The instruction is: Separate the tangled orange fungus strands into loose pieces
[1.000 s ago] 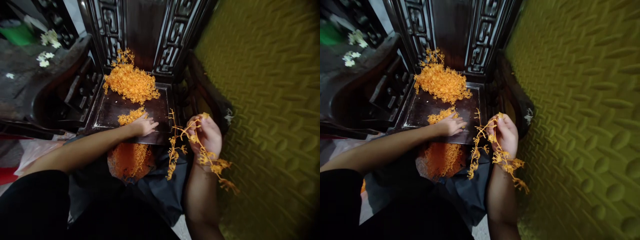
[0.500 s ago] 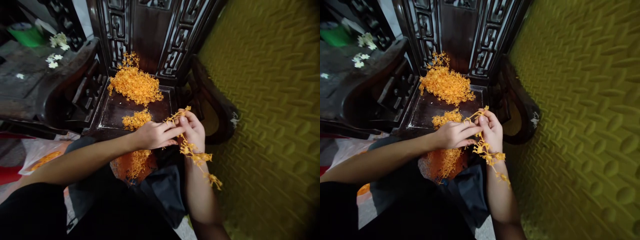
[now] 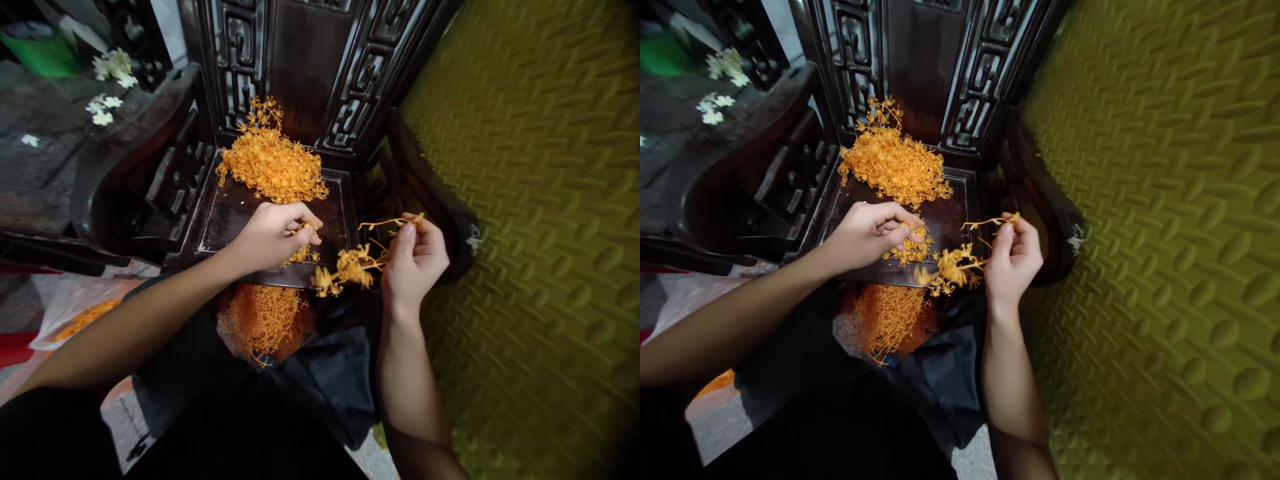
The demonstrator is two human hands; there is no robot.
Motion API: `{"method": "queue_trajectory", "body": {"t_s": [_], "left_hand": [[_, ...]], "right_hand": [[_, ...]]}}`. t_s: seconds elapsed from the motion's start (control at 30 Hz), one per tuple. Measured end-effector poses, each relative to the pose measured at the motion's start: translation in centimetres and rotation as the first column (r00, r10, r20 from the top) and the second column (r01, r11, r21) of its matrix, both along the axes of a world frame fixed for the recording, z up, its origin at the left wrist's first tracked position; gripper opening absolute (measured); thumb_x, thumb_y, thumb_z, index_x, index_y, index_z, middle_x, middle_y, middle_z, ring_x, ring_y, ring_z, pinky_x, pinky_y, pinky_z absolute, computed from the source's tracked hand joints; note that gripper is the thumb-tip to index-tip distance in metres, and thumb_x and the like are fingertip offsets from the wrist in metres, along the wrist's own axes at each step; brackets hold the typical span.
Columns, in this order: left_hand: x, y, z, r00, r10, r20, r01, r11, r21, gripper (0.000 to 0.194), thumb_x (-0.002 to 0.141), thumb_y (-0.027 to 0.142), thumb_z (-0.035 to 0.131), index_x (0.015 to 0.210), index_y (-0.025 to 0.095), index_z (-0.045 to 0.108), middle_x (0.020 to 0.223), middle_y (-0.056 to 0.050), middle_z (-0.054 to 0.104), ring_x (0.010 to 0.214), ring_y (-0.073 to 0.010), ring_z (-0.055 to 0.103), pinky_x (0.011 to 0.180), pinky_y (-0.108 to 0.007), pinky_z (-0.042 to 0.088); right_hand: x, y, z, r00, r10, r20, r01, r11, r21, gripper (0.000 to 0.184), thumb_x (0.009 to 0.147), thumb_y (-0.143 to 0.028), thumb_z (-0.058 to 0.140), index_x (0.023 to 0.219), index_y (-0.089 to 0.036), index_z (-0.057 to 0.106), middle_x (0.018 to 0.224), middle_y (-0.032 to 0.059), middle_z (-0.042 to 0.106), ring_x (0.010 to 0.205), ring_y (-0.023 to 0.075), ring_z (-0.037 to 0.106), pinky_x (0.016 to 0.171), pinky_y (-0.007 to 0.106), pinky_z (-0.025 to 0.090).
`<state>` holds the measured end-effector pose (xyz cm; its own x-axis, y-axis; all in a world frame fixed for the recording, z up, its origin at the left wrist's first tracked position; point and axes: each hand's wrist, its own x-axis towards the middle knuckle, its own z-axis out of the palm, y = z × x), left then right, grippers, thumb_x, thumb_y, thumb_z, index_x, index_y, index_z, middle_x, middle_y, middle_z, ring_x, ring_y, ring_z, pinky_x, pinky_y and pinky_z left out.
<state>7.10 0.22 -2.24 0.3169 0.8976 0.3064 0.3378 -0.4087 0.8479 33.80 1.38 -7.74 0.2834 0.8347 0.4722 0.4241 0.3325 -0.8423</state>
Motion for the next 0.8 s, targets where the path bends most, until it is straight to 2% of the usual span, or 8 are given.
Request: {"method": "queue_trajectory", "body": {"t_s": [0.1, 0.23, 0.4, 0.5, 0.57, 0.63, 0.7, 0.8], "left_hand": [[-0.3, 0.8, 0.3, 0.998, 0.056, 0.036, -0.049, 0.985, -0.166, 0.023, 0.083, 0.011, 0.047, 0.092, 0.014, 0.068, 0.078, -0.003, 0.072, 0.06, -0.0097, 0.061, 0.058, -0.024, 0.046], [0.4, -0.1, 0.9, 0.988, -0.019, -0.156, 0.001, 0.994, -0.112, 0.031, 0.095, 0.027, 0.043, 0.085, 0.016, 0.07, 0.071, -0.003, 0.065, 0.067, -0.0135, 0.058, 0.065, -0.029, 0.045], [2.9, -2.1, -0.9, 0.902, -0.224, -0.37, 0.195, 0.974, -0.115, 0.057, 0.098, 0.06, 0.05, 0.133, 0.016, 0.057, 0.081, -0.004, 0.07, 0.072, -0.018, 0.063, 0.067, -0.031, 0.045], [4.0, -1.6, -2.2, 0.892, -0.379, -0.245, 0.347, 0.923, -0.164, 0.036, 0.104, 0.048, 0.047, 0.119, 0.019, 0.06, 0.078, -0.001, 0.07, 0.069, -0.0149, 0.064, 0.067, -0.028, 0.045], [4.2, -0.9, -2.5, 0.925, -0.35, -0.146, 0.339, 0.936, -0.095, 0.023, 0.104, 0.037, 0.048, 0.102, 0.018, 0.062, 0.08, -0.002, 0.07, 0.071, -0.0137, 0.064, 0.069, -0.028, 0.046], [4.0, -0.2, -2.4, 0.965, -0.252, -0.078, 0.251, 0.968, -0.019, 0.019, 0.104, 0.032, 0.05, 0.097, 0.018, 0.06, 0.085, -0.004, 0.071, 0.076, -0.0143, 0.065, 0.072, -0.029, 0.047], [3.7, 0.2, -2.0, 0.978, -0.202, -0.047, 0.203, 0.979, 0.007, 0.016, 0.103, 0.03, 0.051, 0.099, 0.018, 0.059, 0.092, -0.005, 0.073, 0.082, -0.0155, 0.067, 0.075, -0.03, 0.049], [3.4, 0.1, -1.5, 0.966, -0.251, -0.055, 0.251, 0.968, -0.014, 0.015, 0.104, 0.031, 0.051, 0.102, 0.018, 0.059, 0.099, -0.006, 0.075, 0.09, -0.0169, 0.07, 0.081, -0.031, 0.051]], "right_hand": [[-2.0, -0.9, 0.1, 0.999, -0.031, 0.043, 0.028, 0.996, 0.086, 0.037, 0.099, -0.048, 0.057, 0.119, -0.019, 0.068, 0.103, 0.0082, 0.069, 0.086, 0.0181, 0.069, 0.073, 0.032, 0.057], [-3.4, -1.6, 0.1, 0.994, -0.006, 0.107, -0.01, 0.989, 0.145, 0.032, 0.1, -0.042, 0.059, 0.119, -0.019, 0.07, 0.099, 0.0072, 0.071, 0.08, 0.0171, 0.07, 0.074, 0.034, 0.058], [-4.2, -1.8, 0.1, 0.99, 0.043, 0.138, -0.064, 0.986, 0.151, 0.03, 0.101, -0.041, 0.056, 0.122, -0.022, 0.069, 0.099, 0.0065, 0.071, 0.073, 0.016, 0.068, 0.068, 0.033, 0.056], [-4.4, -1.5, 0.5, 0.989, 0.102, 0.111, -0.116, 0.985, 0.129, 0.035, 0.1, -0.043, 0.058, 0.129, -0.026, 0.065, 0.103, 0.0068, 0.07, 0.074, 0.0159, 0.066, 0.067, 0.033, 0.055], [-4.2, -1.3, 1.0, 0.974, 0.22, 0.052, -0.221, 0.975, 0.015, 0.047, 0.096, -0.048, 0.064, 0.138, -0.028, 0.059, 0.092, 0.0043, 0.068, 0.068, 0.0157, 0.063, 0.062, 0.032, 0.054], [-3.8, -1.3, 1.6, 0.92, 0.383, -0.082, -0.392, 0.903, -0.176, 0.065, 0.086, -0.05, 0.075, 0.144, -0.03, 0.054, 0.077, -0.0003, 0.064, 0.059, 0.0151, 0.058, 0.055, 0.03, 0.05], [-3.5, -1.6, 2.2, 0.836, 0.484, -0.258, -0.547, 0.767, -0.334, 0.081, 0.073, -0.046, 0.088, 0.144, -0.03, 0.055, 0.069, -0.0036, 0.061, 0.054, 0.0143, 0.053, 0.05, 0.029, 0.047], [-3.2, -2.3, 2.6, 0.754, 0.505, -0.419, -0.653, 0.638, -0.408, 0.089, 0.061, -0.037, 0.096, 0.141, -0.03, 0.059, 0.069, -0.0049, 0.06, 0.053, 0.0127, 0.05, 0.048, 0.027, 0.045]]}}
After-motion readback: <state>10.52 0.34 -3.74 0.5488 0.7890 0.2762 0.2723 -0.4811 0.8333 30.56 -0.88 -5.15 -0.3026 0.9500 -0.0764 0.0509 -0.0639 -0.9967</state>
